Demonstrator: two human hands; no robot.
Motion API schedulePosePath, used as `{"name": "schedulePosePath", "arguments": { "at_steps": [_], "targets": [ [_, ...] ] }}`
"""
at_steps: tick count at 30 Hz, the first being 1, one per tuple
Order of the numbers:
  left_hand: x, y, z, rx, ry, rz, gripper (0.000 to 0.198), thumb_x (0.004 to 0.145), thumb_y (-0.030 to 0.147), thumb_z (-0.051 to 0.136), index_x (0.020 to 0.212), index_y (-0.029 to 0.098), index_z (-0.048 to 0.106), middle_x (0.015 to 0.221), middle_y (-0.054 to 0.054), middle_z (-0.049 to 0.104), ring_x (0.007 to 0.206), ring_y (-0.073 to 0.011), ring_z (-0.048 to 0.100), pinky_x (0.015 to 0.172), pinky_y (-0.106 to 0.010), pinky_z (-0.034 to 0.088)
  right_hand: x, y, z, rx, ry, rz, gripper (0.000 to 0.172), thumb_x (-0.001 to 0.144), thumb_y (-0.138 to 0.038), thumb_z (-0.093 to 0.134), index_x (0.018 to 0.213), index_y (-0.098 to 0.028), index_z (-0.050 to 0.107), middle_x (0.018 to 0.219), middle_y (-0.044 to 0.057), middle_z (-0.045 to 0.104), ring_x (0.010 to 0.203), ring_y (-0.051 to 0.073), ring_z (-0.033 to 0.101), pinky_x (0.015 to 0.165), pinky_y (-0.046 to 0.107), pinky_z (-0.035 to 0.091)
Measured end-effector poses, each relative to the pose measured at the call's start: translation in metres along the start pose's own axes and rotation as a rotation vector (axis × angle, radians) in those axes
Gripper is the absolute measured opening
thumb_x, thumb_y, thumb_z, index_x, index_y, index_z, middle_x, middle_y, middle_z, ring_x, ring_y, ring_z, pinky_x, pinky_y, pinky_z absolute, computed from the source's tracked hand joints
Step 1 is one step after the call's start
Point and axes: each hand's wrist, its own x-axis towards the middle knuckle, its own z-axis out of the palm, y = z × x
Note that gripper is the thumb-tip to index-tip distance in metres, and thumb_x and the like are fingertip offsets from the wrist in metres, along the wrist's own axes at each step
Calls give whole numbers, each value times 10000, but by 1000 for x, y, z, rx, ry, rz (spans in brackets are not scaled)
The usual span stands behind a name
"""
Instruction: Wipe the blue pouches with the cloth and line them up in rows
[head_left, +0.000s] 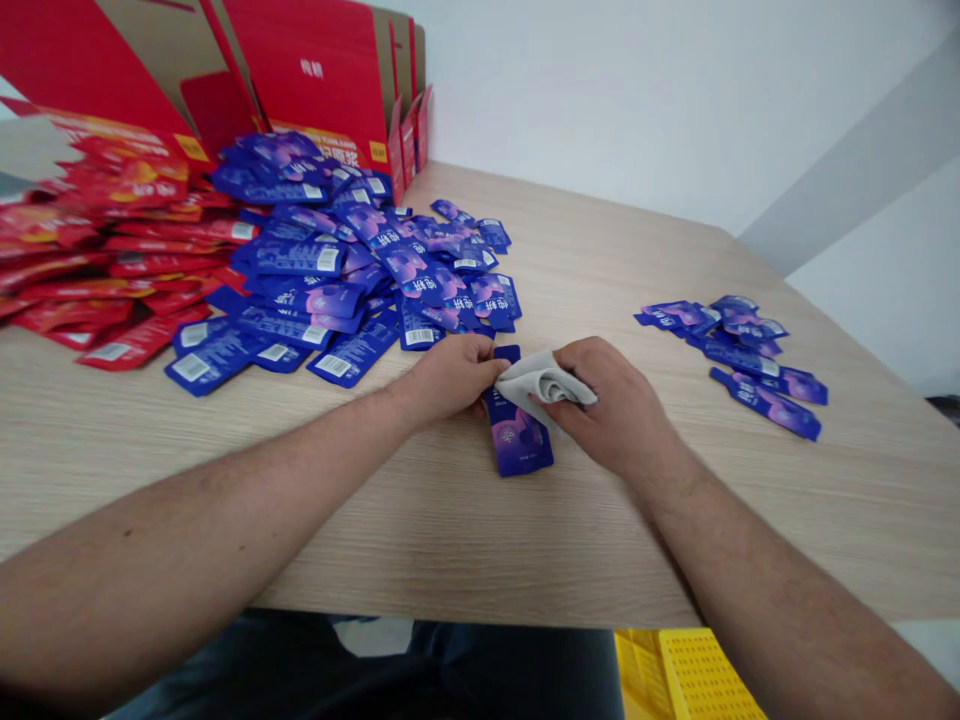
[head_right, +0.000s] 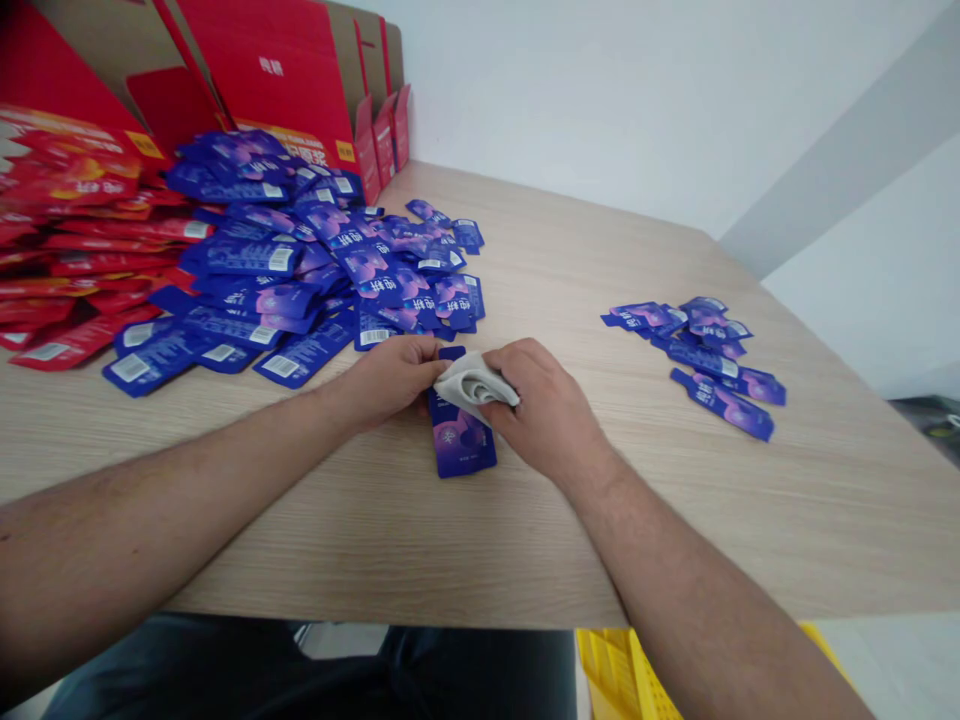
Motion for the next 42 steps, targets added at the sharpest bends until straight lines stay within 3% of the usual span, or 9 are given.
{"name": "schedulePosePath", "arguments": {
  "at_steps": [5, 10, 15, 20, 26, 31, 35, 38, 42],
  "targets": [
    [-3, 5, -2, 52, 42, 25, 228, 923, 239, 615, 700, 189, 604, 565, 39, 587, 443, -96, 538, 410, -195, 403, -3, -3, -4, 126, -237, -199, 307, 764, -53, 680, 1030, -207, 683, 1026, 89, 732, 953, 236, 697, 792, 353, 569],
    [-5, 5, 1, 15, -46, 9, 241, 918, 256, 595, 683, 204, 596, 567, 23, 601, 430, -122, 542, 404, -229, 400, -2, 1, -5, -18, -13, -50, 256, 805, -90, 688, 1033, -208, 687, 989, 96, 720, 945, 255, 683, 812, 391, 566],
    [-5, 6, -2, 178, -14, 153, 358, 888, 267, 634, 565, 201, 495, 529, 33, 483, 517, -109, 443, 494, -243, 302, -1, -3, -3, 111, -270, -188, 335, 781, -66, 680, 1076, -224, 696, 1036, 78, 729, 953, 227, 685, 810, 348, 558],
    [-3, 1, 0, 153, 51, 165, 306, 905, 323, 604, 631, 188, 600, 624, 16, 555, 624, -132, 457, 582, -273, 314, -1, -4, 0, -12, -73, -48, 275, 797, -79, 677, 1031, -222, 688, 1002, 81, 723, 966, 253, 665, 832, 379, 544],
    [-5, 4, 1, 210, 111, 184, 345, 911, 285, 605, 588, 186, 536, 585, 33, 509, 631, -125, 456, 647, -282, 329, -4, -18, 4, 166, -349, -239, 303, 805, -92, 691, 1084, -211, 698, 1014, 67, 710, 939, 216, 656, 791, 328, 540],
    [-5, 3, 2, 154, 85, 136, 274, 894, 270, 610, 635, 183, 620, 594, 22, 547, 604, -129, 456, 576, -270, 297, -3, -2, 1, -68, -74, -17, 245, 808, -114, 695, 1022, -232, 684, 983, 76, 711, 957, 260, 651, 819, 390, 537],
    [-2, 1, 3, 108, -41, 151, 180, 758, 75, 593, 755, 183, 737, 678, 13, 680, 659, -145, 573, 620, -245, 385, -1, 10, 2, -188, 32, 76, 171, 854, -199, 719, 1019, -236, 688, 954, 79, 722, 963, 288, 647, 826, 424, 535],
    [-1, 3, 3, 81, -134, 155, 290, 718, 19, 579, 829, 190, 785, 741, 13, 748, 693, -158, 634, 666, -243, 440, -1, 9, 4, -176, 29, 53, 165, 850, -201, 710, 1007, -244, 685, 946, 72, 715, 943, 284, 639, 808, 419, 529],
    [-3, 8, 2, 192, -84, 203, 237, 681, 7, 644, 768, 176, 785, 705, 14, 738, 691, -160, 628, 655, -239, 432, 0, 7, 5, -141, -52, 17, 178, 843, -189, 701, 1013, -237, 688, 967, 80, 708, 954, 285, 629, 822, 421, 517]
  ]
}}
